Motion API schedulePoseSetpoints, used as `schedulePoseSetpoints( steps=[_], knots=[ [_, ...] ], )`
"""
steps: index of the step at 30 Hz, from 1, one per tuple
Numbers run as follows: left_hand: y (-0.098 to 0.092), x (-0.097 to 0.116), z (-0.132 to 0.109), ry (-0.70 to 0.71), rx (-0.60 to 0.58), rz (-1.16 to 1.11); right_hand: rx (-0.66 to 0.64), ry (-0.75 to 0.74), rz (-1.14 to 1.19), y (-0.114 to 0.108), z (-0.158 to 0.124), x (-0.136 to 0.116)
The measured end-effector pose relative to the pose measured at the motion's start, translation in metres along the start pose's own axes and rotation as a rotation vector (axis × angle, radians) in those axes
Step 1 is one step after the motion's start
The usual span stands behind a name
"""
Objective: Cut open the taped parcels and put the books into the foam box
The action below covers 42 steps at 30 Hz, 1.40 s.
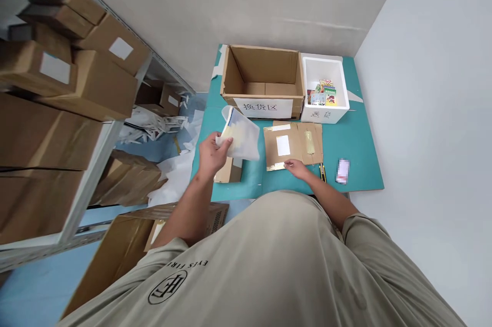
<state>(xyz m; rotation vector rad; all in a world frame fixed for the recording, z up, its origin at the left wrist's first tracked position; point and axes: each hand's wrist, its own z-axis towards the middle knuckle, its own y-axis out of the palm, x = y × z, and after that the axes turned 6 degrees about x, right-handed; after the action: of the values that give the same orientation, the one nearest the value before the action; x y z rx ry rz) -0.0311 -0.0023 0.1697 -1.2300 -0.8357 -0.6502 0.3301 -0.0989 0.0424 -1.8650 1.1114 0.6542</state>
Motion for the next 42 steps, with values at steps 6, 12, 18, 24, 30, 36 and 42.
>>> schedulePoseSetpoints(
  steps=[6, 12, 18, 24, 30, 36, 42],
  knots=[
    [0.024, 0.024, 0.006, -0.160, -0.102, -0.582, 0.043, -0.052, 0.823, -0.022, -0.002, -0.050],
    [0.055, 0.050, -0.002, -0.154, -0.117, -0.550, 0.101, -0.102, 1.014, -0.045, -0.025, -0.073],
    [0.070, 0.059, -0.011, -0.024, -0.150, -0.239, 0.215, -0.198, 0.865, -0.065, -0.036, -0.072],
    [0.078, 0.066, -0.021, 0.070, -0.191, 0.016, 0.285, -0.223, 0.806, -0.090, -0.042, -0.059],
    [0.080, 0.072, -0.026, 0.093, -0.132, 0.057, 0.307, -0.229, 0.739, -0.133, -0.048, -0.052],
    [0.088, 0.065, -0.031, 0.066, -0.101, 0.096, 0.336, -0.338, 0.715, -0.161, -0.050, -0.068],
    [0.106, 0.059, -0.021, -0.054, -0.116, 0.311, 0.313, -0.326, 0.746, -0.168, -0.047, -0.074]
  ],
)
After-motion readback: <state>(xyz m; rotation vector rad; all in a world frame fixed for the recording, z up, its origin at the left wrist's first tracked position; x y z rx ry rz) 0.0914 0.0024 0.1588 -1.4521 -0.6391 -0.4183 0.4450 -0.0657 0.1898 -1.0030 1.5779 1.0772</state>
